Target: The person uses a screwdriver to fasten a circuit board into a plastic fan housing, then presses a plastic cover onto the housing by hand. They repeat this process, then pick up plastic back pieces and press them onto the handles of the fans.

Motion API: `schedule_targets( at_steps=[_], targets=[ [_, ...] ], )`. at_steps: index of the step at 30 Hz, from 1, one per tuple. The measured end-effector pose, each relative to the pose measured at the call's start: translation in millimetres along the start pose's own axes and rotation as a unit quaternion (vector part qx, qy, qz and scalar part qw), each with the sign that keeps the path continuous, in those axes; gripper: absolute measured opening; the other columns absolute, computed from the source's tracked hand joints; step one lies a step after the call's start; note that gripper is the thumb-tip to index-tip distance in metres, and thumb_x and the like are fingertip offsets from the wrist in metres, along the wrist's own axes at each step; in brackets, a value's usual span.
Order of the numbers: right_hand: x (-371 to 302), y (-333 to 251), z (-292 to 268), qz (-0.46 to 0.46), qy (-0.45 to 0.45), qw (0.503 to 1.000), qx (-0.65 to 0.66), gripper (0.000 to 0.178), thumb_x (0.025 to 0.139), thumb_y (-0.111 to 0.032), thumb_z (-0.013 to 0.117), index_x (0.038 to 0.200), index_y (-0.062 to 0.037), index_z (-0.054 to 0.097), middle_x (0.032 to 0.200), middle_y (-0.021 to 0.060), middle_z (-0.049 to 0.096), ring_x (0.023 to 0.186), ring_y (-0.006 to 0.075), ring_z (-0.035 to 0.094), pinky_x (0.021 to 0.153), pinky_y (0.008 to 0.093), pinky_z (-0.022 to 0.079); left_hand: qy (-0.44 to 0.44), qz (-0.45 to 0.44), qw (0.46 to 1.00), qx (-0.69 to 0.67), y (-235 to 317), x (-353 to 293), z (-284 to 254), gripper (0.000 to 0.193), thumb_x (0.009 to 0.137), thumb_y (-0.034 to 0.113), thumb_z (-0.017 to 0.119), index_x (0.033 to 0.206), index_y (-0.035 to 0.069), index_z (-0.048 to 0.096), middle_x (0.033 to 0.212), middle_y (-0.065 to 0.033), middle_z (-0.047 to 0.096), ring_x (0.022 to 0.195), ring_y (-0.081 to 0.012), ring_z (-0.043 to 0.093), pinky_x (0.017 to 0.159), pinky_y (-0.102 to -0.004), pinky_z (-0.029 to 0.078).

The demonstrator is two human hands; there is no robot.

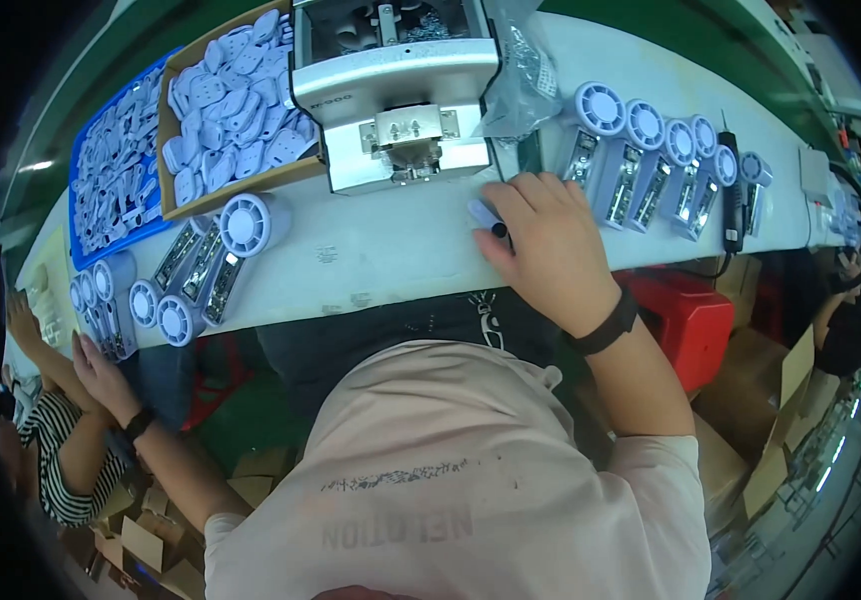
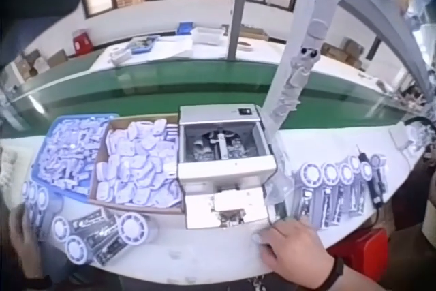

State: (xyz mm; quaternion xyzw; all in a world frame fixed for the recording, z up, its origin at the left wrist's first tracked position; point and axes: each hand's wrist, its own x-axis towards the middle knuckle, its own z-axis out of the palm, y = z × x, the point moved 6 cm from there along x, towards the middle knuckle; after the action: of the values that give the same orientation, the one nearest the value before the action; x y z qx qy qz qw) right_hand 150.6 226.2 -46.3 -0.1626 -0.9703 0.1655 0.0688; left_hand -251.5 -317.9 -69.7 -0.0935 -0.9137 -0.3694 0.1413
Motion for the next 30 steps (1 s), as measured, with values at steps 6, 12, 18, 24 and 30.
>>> schedule_targets(
  at_steps=[6, 12, 18, 24, 30],
  targets=[
    [-3.7, 3.4, 2.0, -0.019, -0.025, 0.999, 0.023, 0.03, 0.088, -0.004, 0.082, 0.116, -0.0032, 0.072, 0.106, 0.0144, 0.07, 0.089, 0.0351, 0.068, 0.084, 0.0444, 0.054, -0.138, 0.36, 0.92, 0.064, 231.4, -124.3, 78.2, 0.045, 0.085, 0.02, 0.088, 0.126, 0.005, 0.077, 0.127, -0.0131, 0.073, 0.116, -0.0365, 0.066, 0.105, -0.0495, 0.05],
    [-8.1, -9.9, 10.1, 0.0, 0.007, 0.98, 0.201, 0.029, 0.09, 0.003, 0.078, 0.118, -0.0002, 0.071, 0.11, 0.0146, 0.071, 0.094, 0.0329, 0.071, 0.085, 0.0402, 0.058, -0.163, 0.387, 0.892, 0.167, 265.7, -146.1, 128.5, 0.043, 0.079, 0.025, 0.092, 0.116, 0.007, 0.077, 0.134, -0.0092, 0.069, 0.125, -0.0357, 0.061, 0.11, -0.0491, 0.042],
    [-12.9, -11.0, 10.7, -0.013, 0.055, 0.974, 0.218, 0.032, 0.091, 0.004, 0.079, 0.122, 0.0001, 0.073, 0.113, 0.015, 0.073, 0.097, 0.0331, 0.073, 0.086, 0.0382, 0.058, -0.18, 0.398, 0.887, 0.148, 272.5, -150.0, 126.2, 0.042, 0.08, 0.019, 0.091, 0.117, 0.008, 0.075, 0.131, -0.0088, 0.069, 0.122, -0.0348, 0.062, 0.108, -0.0496, 0.042],
    [-15.6, -31.7, -35.7, -0.034, 0.056, 0.945, 0.321, 0.028, 0.089, -0.001, 0.082, 0.117, -0.0024, 0.077, 0.111, 0.0158, 0.076, 0.098, 0.0322, 0.074, 0.087, 0.0385, 0.058, -0.324, 0.383, 0.864, -0.053, 304.2, -188.4, 139.8, 0.046, 0.08, 0.013, 0.09, 0.122, 0.007, 0.071, 0.13, -0.0106, 0.069, 0.121, -0.0349, 0.063, 0.104, -0.0489, 0.047],
    [10.6, -67.1, -19.7, -0.146, 0.056, 0.952, 0.262, 0.031, 0.085, -0.005, 0.086, 0.115, -0.0059, 0.078, 0.112, 0.0123, 0.076, 0.102, 0.032, 0.072, 0.089, 0.0419, 0.056, -0.387, 0.412, 0.811, -0.152, 325.9, -219.4, 200.2, 0.05, 0.082, 0.016, 0.09, 0.127, 0.006, 0.07, 0.129, -0.0124, 0.069, 0.116, -0.0358, 0.064, 0.101, -0.0473, 0.049]
  ],
)
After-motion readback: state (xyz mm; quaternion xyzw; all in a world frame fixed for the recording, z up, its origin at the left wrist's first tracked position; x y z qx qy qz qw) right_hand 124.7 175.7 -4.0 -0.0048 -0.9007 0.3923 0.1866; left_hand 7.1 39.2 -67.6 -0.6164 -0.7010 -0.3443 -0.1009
